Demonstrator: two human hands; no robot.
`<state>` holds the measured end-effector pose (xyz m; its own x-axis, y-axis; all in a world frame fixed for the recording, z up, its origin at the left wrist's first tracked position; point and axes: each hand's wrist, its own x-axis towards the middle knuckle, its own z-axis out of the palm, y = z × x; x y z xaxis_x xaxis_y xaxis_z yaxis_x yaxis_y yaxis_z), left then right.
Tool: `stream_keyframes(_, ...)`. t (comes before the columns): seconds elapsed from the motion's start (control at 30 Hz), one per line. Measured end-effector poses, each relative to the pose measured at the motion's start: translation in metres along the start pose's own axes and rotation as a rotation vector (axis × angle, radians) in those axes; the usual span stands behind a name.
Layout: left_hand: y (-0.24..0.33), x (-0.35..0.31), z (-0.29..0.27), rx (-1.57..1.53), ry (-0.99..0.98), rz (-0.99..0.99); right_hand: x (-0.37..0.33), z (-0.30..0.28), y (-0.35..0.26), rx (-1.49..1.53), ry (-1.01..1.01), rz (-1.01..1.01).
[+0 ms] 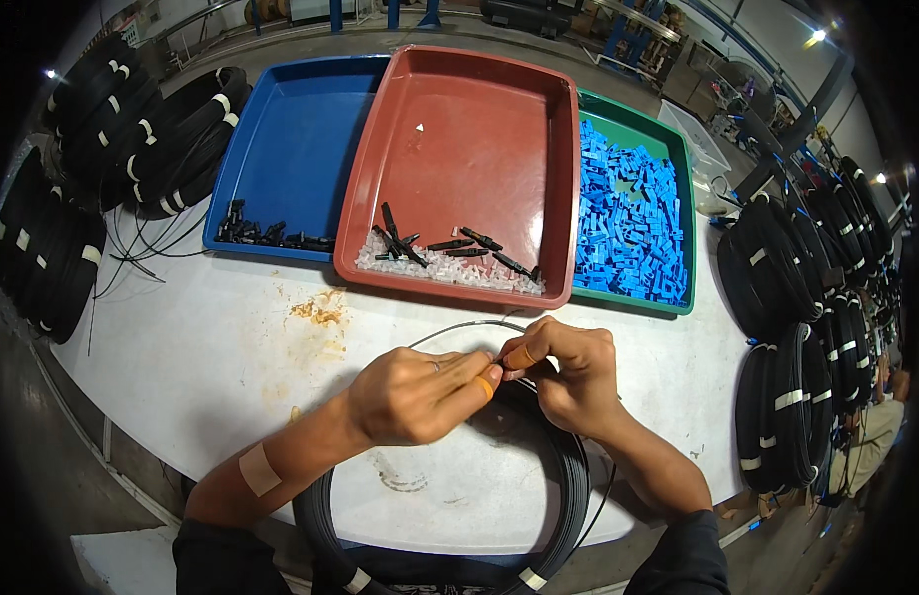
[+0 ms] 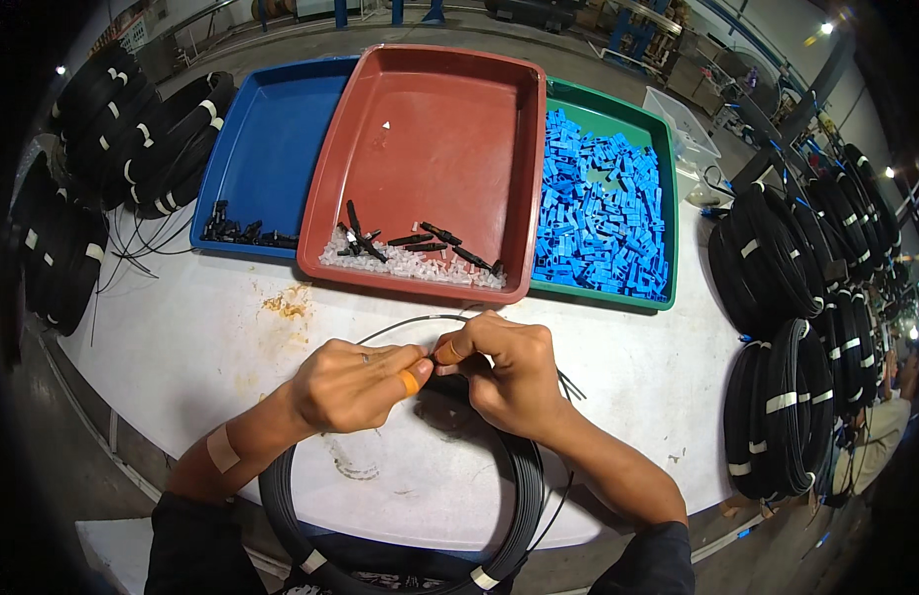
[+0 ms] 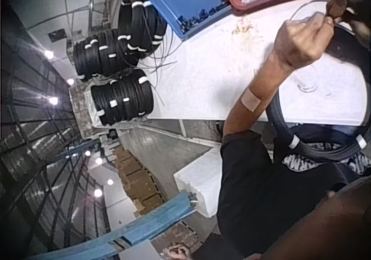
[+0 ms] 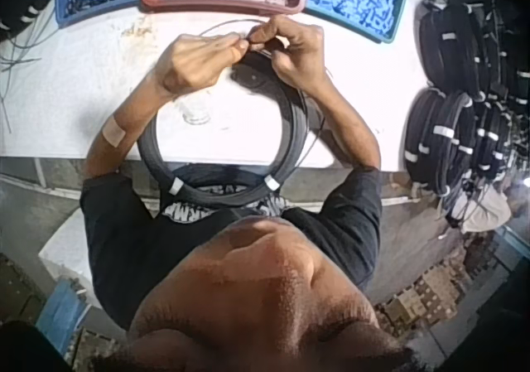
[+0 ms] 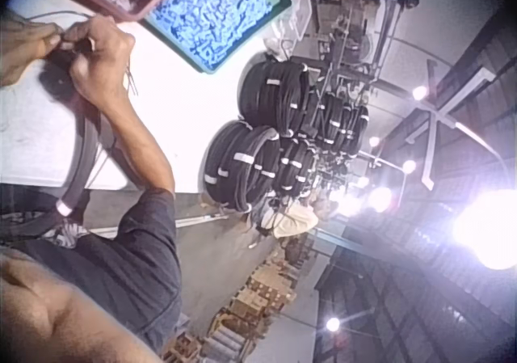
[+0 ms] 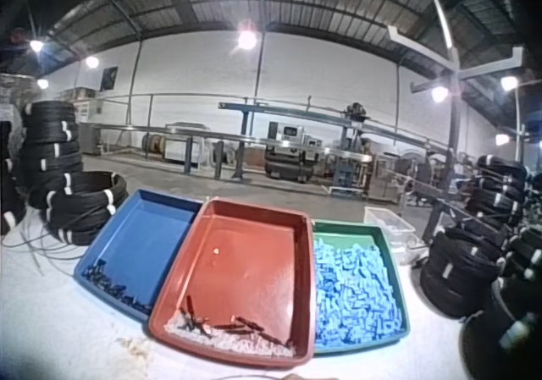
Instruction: The person picks up a coil of cable, attaches connector components from trays onto the end of the cable wire, and places the finished coil onto a stack.
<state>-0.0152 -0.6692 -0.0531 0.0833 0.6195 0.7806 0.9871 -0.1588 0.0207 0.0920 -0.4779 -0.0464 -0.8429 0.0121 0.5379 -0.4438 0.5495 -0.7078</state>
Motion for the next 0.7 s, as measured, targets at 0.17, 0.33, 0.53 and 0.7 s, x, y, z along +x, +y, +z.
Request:
stream_keyframes(0.17, -0.004, -0.006, 0.003, -0.039, 0.016, -0.05, 0.004, -0.002, 0.003, 0.129, -0.04, 0.167)
stream_keyframes(0.33, -0.001, -0.001, 0.002, -0.303, 0.105, -0.42, 0.008, -0.002, 0.001, -0.183, -0.012, -0.113)
stream_keyframes(0.53, -0.001, -0.004, -0.003, -0.206, 0.0, -0.274, 0.003, 0.0, 0.001, -0.148, -0.005, -0.061)
stream_keyframes(0.7, -0.002, -0.002, -0.003, -0.081, -0.04, -0.081, 0.007, 0.004, -0.001, 0.009, -0.097, 0.211)
